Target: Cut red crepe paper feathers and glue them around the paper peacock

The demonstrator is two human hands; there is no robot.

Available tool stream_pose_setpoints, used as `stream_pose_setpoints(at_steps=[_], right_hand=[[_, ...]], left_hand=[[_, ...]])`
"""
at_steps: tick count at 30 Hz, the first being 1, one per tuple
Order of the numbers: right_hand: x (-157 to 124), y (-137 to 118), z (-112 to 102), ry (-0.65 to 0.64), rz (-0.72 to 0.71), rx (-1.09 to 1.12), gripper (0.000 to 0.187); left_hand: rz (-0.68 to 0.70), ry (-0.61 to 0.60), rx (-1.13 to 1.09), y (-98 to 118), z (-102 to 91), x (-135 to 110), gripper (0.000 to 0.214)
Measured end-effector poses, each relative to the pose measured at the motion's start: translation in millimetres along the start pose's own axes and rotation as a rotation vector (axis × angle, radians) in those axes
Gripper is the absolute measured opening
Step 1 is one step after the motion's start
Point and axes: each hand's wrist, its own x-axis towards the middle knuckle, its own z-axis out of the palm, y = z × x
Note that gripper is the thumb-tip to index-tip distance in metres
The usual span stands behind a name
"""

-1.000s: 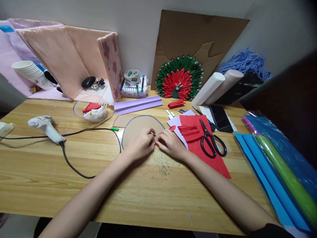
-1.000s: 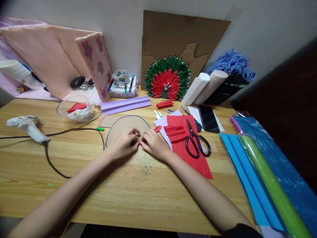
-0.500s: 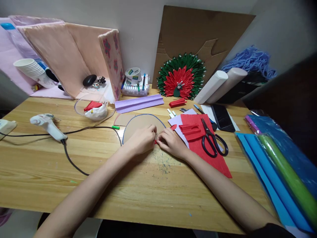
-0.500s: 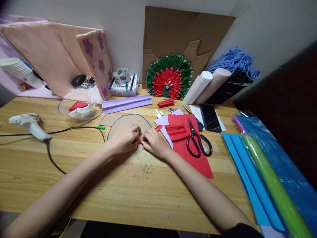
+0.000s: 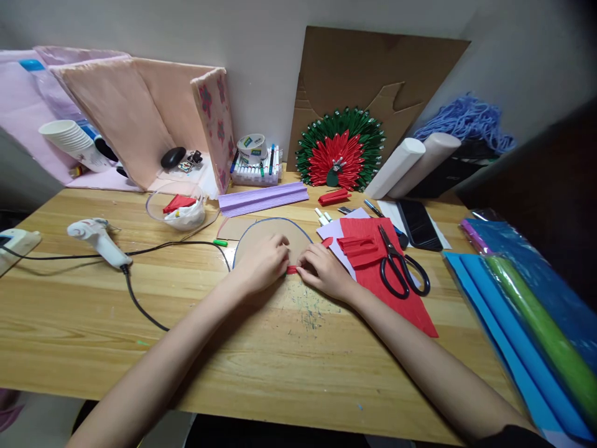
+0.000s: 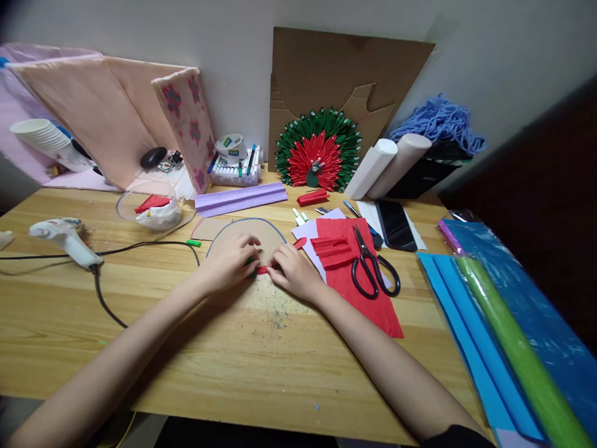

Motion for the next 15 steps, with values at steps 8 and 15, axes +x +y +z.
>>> stream_pose_setpoints(at_steps=[8, 15], right_hand=[[-1, 2, -2, 0.173, 0.249, 0.103, 0.011], [0, 4, -2, 0.156, 0.319, 0.138, 0.01]], left_hand=[[-0.729, 0.269, -0.051, -40, -13.4, -37, 0.028], [-0.775, 0.281, -0.496, -58, -2.2, -45, 0.031]])
